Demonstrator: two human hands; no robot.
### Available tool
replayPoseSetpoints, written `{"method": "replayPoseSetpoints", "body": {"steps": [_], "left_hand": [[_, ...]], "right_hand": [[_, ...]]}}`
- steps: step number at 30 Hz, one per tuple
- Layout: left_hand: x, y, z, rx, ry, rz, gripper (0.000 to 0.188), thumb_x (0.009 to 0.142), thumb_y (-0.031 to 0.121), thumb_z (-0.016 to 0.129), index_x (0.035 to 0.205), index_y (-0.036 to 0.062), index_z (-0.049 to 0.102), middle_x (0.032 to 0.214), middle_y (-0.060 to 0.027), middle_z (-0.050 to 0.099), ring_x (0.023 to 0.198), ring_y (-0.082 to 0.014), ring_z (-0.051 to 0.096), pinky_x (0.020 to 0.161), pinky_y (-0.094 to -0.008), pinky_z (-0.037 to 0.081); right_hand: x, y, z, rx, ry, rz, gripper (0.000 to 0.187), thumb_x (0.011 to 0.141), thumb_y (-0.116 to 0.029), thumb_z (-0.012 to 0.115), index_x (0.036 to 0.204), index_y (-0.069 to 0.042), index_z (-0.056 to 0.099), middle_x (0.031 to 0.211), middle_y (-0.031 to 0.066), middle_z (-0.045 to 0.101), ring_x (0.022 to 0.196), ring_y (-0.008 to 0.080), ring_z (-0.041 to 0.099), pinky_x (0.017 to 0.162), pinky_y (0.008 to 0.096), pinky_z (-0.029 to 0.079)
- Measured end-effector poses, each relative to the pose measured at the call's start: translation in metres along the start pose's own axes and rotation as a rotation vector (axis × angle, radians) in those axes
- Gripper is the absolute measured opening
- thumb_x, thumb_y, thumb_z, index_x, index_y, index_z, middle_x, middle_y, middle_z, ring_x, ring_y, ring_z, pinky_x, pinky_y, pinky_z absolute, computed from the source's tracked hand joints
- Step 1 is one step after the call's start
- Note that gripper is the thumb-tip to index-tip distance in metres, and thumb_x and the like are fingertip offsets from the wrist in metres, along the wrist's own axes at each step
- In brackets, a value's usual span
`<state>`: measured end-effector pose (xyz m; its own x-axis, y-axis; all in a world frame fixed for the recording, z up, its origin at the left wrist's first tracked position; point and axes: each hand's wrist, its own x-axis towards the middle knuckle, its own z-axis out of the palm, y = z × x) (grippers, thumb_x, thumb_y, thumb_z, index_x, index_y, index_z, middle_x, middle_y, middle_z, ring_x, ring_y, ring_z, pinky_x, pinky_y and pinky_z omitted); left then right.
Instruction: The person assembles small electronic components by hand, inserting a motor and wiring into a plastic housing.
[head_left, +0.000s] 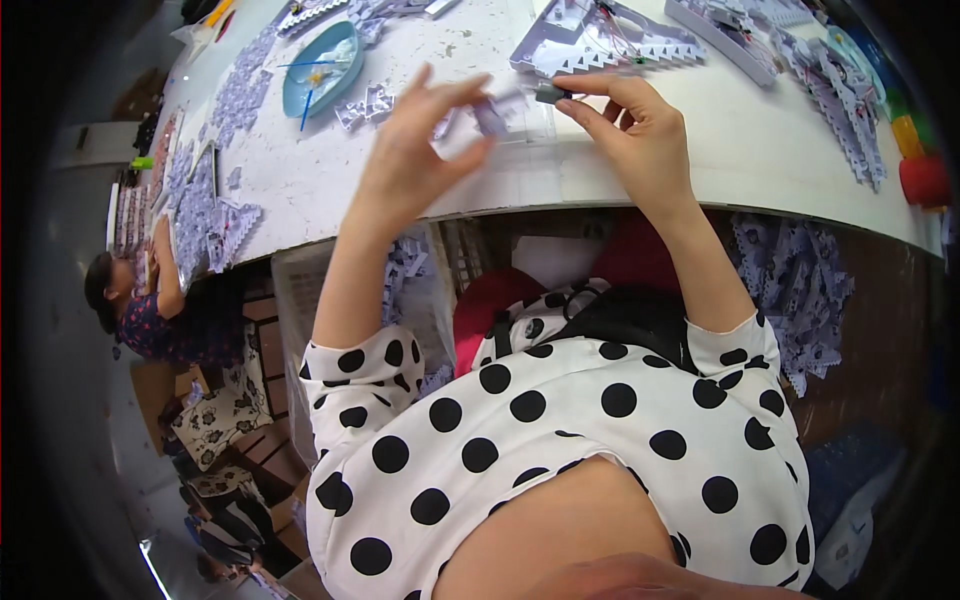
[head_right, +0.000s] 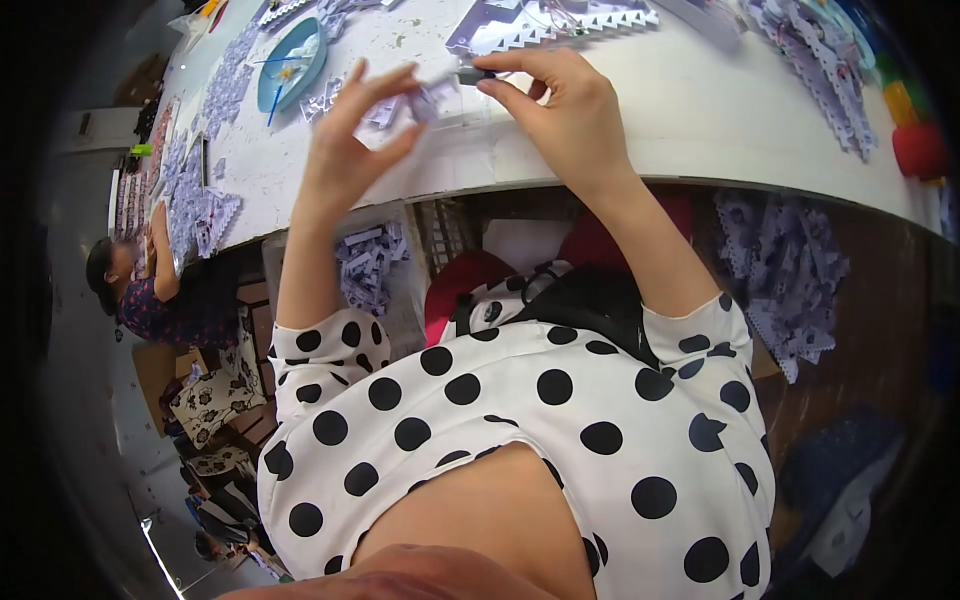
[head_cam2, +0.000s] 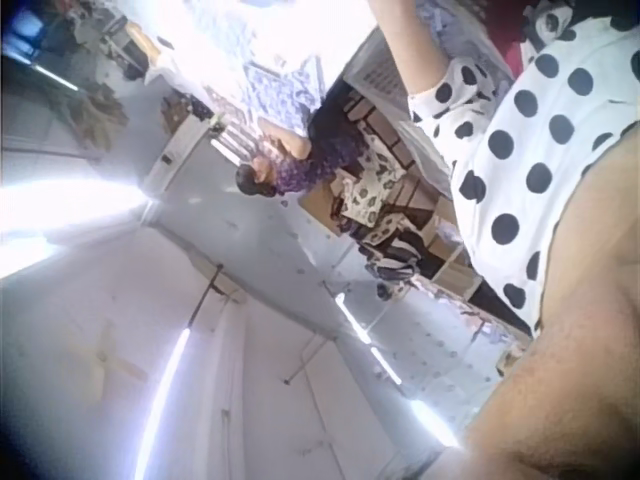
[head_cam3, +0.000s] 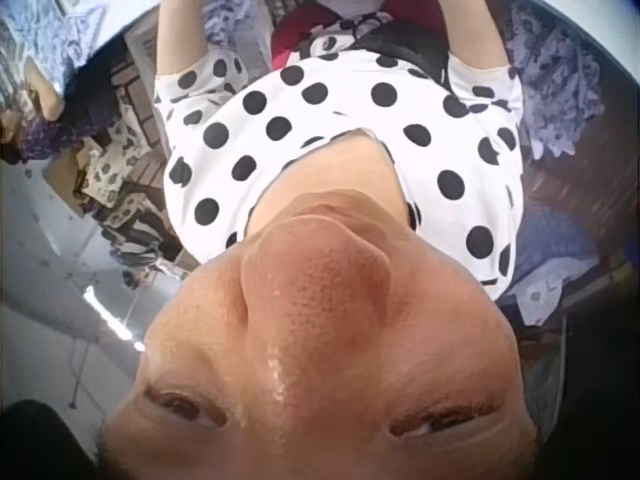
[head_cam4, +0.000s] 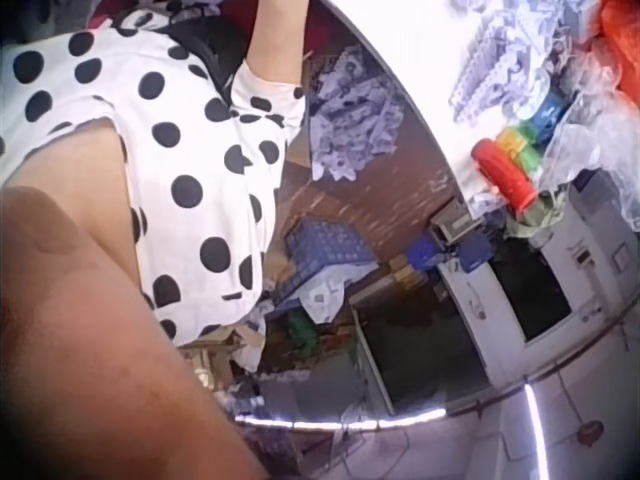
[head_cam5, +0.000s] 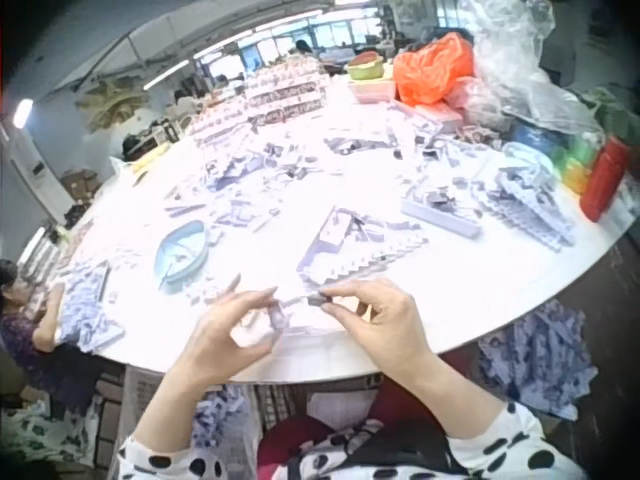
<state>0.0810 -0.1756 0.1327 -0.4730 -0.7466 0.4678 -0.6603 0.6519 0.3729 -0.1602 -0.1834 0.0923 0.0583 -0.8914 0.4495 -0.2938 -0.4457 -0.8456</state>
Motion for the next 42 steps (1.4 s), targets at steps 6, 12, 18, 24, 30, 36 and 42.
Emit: {"method": "replayPoseSetpoints", "body": {"steps": [6, 12, 18, 24, 30, 36, 42], "left_hand": [[-0.014, 0.018, 0.019, -0.163, -0.067, -0.187, 0.071, 0.079, 0.004, 0.079, 0.144, 0.0093, 0.051, 0.116, -0.0073, 0.074, 0.116, -0.0192, 0.067, 0.124, -0.0472, 0.026], [-0.018, 0.011, 0.023, -0.221, -0.075, -0.177, 0.071, 0.081, 0.004, 0.078, 0.146, 0.0095, 0.05, 0.118, -0.0074, 0.073, 0.118, -0.0195, 0.066, 0.125, -0.047, 0.024], [-0.016, 0.016, 0.017, -0.197, -0.077, -0.173, 0.071, 0.081, 0.004, 0.078, 0.146, 0.0095, 0.05, 0.118, -0.0071, 0.073, 0.117, -0.0218, 0.067, 0.124, -0.0473, 0.025], [-0.027, 0.011, 0.0, -0.163, 0.169, -0.161, 0.059, 0.085, 0.0, 0.075, 0.14, 0.0055, 0.055, 0.131, -0.0094, 0.067, 0.124, -0.0204, 0.061, 0.119, -0.0421, 0.034], [-0.075, -0.098, -0.094, 0.403, 0.587, -0.392, 0.047, 0.088, 0.001, 0.069, 0.133, 0.014, 0.065, 0.116, -0.0107, 0.067, 0.099, -0.0171, 0.065, 0.092, -0.0302, 0.052], [-0.077, -0.136, -0.092, 0.264, 0.239, -0.571, 0.04, 0.087, 0.009, 0.075, 0.125, 0.0217, 0.074, 0.092, -0.0049, 0.064, 0.082, -0.0139, 0.061, 0.078, -0.0267, 0.051], [-0.053, -0.113, -0.098, 0.058, 0.723, -0.447, 0.024, 0.102, 0.017, 0.062, 0.113, -0.0004, 0.073, 0.09, -0.008, 0.073, 0.077, -0.0126, 0.068, 0.075, -0.0258, 0.056]], "right_hand": [[0.0, 0.009, -0.003, 0.067, -0.221, -0.051, 0.024, 0.083, -0.007, 0.079, 0.106, -0.013, 0.08, 0.098, 0.0002, 0.073, 0.074, 0.0067, 0.053, 0.064, 0.0219, 0.042], [-0.002, 0.015, 0.003, -0.149, -0.242, -0.131, 0.026, 0.081, -0.008, 0.078, 0.106, -0.016, 0.08, 0.094, 0.0, 0.075, 0.076, 0.0109, 0.059, 0.067, 0.0272, 0.052], [0.002, 0.005, 0.005, -0.499, -0.196, -0.461, 0.014, 0.082, -0.019, 0.076, 0.095, -0.017, 0.079, 0.097, -0.0063, 0.076, 0.078, 0.0153, 0.062, 0.066, 0.0282, 0.054], [0.003, 0.003, 0.004, -0.545, -0.196, -0.514, 0.008, 0.083, -0.023, 0.073, 0.09, -0.019, 0.074, 0.086, -0.0088, 0.072, 0.079, 0.0156, 0.061, 0.066, 0.0293, 0.054], [0.0, 0.001, 0.004, -0.503, -0.183, -0.5, 0.01, 0.083, -0.021, 0.074, 0.092, -0.016, 0.075, 0.091, -0.0063, 0.074, 0.077, 0.0167, 0.06, 0.066, 0.0299, 0.054], [-0.004, 0.001, 0.004, -0.415, -0.164, -0.448, 0.009, 0.083, -0.018, 0.073, 0.092, -0.016, 0.076, 0.095, -0.0055, 0.075, 0.076, 0.0179, 0.06, 0.066, 0.0303, 0.054], [-0.005, 0.003, 0.003, -0.384, -0.172, -0.452, 0.013, 0.084, -0.015, 0.074, 0.097, -0.014, 0.076, 0.099, -0.0048, 0.075, 0.076, 0.018, 0.059, 0.067, 0.0298, 0.054]]}}
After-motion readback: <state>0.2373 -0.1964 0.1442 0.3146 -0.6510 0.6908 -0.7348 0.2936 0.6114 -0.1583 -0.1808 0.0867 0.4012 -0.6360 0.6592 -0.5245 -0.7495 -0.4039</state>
